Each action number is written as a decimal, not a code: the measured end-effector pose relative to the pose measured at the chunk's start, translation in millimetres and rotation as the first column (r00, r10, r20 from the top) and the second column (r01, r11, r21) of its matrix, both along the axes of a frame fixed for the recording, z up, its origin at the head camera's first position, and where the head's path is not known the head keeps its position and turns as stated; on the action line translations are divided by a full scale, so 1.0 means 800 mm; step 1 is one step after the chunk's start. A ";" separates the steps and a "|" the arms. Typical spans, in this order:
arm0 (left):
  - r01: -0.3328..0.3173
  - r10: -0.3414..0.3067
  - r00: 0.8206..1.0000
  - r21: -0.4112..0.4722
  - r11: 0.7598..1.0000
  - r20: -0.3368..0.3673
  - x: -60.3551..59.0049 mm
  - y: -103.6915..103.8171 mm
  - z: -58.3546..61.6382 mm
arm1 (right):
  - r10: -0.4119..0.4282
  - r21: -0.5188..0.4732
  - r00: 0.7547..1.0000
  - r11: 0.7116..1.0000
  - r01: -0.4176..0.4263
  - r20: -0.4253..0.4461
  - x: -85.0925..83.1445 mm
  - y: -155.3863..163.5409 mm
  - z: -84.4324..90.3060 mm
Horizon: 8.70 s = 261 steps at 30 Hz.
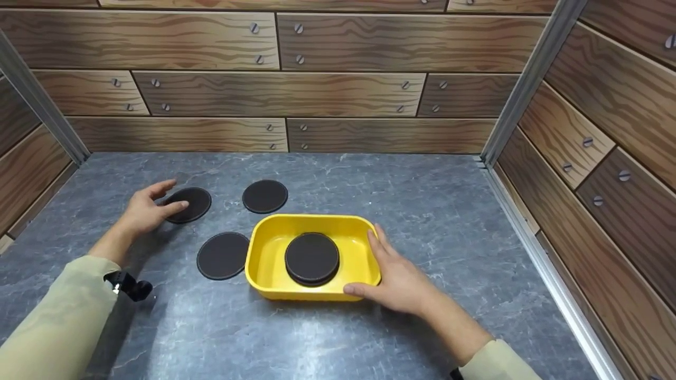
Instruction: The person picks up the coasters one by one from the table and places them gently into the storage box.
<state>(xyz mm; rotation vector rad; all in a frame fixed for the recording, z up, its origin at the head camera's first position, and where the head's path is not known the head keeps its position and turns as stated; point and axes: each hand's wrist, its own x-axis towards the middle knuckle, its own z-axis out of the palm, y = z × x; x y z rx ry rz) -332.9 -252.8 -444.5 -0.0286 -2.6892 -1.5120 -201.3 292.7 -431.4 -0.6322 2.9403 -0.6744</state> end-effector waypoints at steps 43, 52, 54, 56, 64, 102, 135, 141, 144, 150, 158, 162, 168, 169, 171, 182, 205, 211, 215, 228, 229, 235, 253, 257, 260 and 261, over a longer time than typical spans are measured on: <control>0.073 -0.047 0.995 -0.328 0.942 0.086 -0.009 0.004 -0.018 | -0.003 -0.013 1.000 1.000 0.003 0.005 0.003 0.001 0.000; 0.048 -0.020 0.996 -0.318 0.947 0.089 -0.008 0.005 -0.017 | -0.003 -0.006 1.000 1.000 0.003 0.012 0.004 0.000 0.001; 0.034 -0.010 0.997 -0.316 0.948 0.079 -0.007 0.005 -0.018 | -0.003 -0.005 1.000 1.000 0.003 0.014 0.003 0.000 0.001; 0.027 -0.008 0.998 -0.312 0.950 0.063 -0.005 0.005 -0.018 | -0.004 -0.003 1.000 1.000 0.004 0.016 0.002 0.000 0.001; 0.022 -0.020 1.000 -0.303 0.953 0.012 -0.002 0.004 -0.016 | -0.005 0.006 1.000 1.000 0.005 0.020 0.003 0.001 0.000; -0.066 0.057 0.993 -0.091 0.994 -0.105 0.045 0.017 0.043 | 0.001 -0.008 1.000 1.000 -0.001 0.026 0.000 0.000 -0.001; 0.240 -0.220 0.952 0.069 0.968 -0.214 0.075 0.155 0.081 | -0.002 -0.009 0.999 1.000 0.002 0.040 0.000 -0.001 -0.001; 0.278 -0.254 0.940 0.079 0.957 -0.228 0.075 0.174 0.080 | -0.006 0.005 0.999 1.000 0.005 0.034 0.000 -0.001 0.000; 0.303 -0.276 0.930 0.080 0.950 -0.243 0.074 0.187 0.078 | -0.008 0.006 1.000 1.000 0.008 0.028 0.000 -0.001 0.002; 0.354 -0.329 0.908 0.055 0.934 -0.257 0.075 0.214 0.069 | -0.009 0.009 0.999 1.000 0.009 0.036 0.001 -0.001 0.001; 0.424 -0.419 0.884 -0.021 0.905 -0.208 0.079 0.242 0.060 | -0.005 0.002 1.000 1.000 0.005 0.023 0.002 -0.001 0.001; 0.476 -0.480 0.863 -0.062 0.877 -0.156 0.082 0.252 0.057 | -0.002 0.003 1.000 1.000 0.002 0.020 0.002 -0.001 0.001; 0.533 -0.544 0.832 -0.121 0.838 -0.106 0.086 0.264 0.051 | -0.002 0.004 1.000 1.000 0.002 0.013 0.002 -0.001 0.000; 0.536 -0.550 0.829 -0.136 0.833 -0.100 0.087 0.266 0.050 | -0.003 0.005 1.000 1.000 0.003 0.013 0.002 -0.001 0.001; 0.538 -0.556 0.826 -0.171 0.826 -0.088 0.088 0.268 0.047 | -0.004 0.008 1.000 1.000 0.004 0.014 0.001 -0.002 0.001; 0.514 -0.549 0.835 -0.304 0.802 -0.036 0.090 0.269 0.043 | 0.001 0.005 1.000 1.000 -0.001 0.012 0.002 -0.005 0.001; 0.439 -0.532 0.827 -0.383 0.813 -0.182 0.086 0.256 0.056 | -0.019 0.016 0.999 1.000 0.019 0.034 0.002 -0.002 0.002; 0.342 -0.419 0.856 -0.275 0.899 -0.303 0.076 0.218 0.065 | -0.004 0.000 1.000 1.000 0.004 0.024 0.002 -0.001 0.000; 0.299 -0.349 0.891 -0.202 0.933 -0.292 0.069 0.190 0.066 | 0.001 -0.004 1.000 1.000 -0.001 0.020 0.002 0.000 -0.001; 0.321 -0.339 0.935 -0.155 0.934 -0.104 0.064 0.114 0.027 | -0.006 -0.003 0.999 1.000 0.006 0.035 0.001 -0.001 0.001; 0.332 -0.349 0.932 -0.158 0.930 -0.096 0.065 0.111 0.024 | -0.009 -0.002 0.999 1.000 0.009 0.037 0.002 -0.001 0.002; 0.387 -0.399 0.916 -0.171 0.906 -0.044 0.068 0.094 0.008 | -0.009 0.001 0.999 1.000 0.009 0.037 0.003 -0.001 0.002; 0.465 -0.469 0.883 -0.181 0.867 0.023 0.073 0.080 -0.016 | -0.003 0.004 0.999 1.000 0.003 0.037 0.001 0.000 0.003; 0.485 -0.486 0.873 -0.176 0.857 0.039 0.072 0.078 -0.017 | -0.002 0.009 0.999 1.000 0.001 0.033 0.001 -0.001 0.004; 0.503 -0.506 0.862 -0.190 0.843 0.037 0.073 0.077 -0.017 | 0.001 0.009 1.000 1.000 -0.001 0.031 0.001 0.000 0.004; 0.508 -0.511 0.859 -0.195 0.839 0.037 0.073 0.076 -0.017 | 0.001 0.008 0.999 1.000 -0.001 0.032 0.001 0.000 0.004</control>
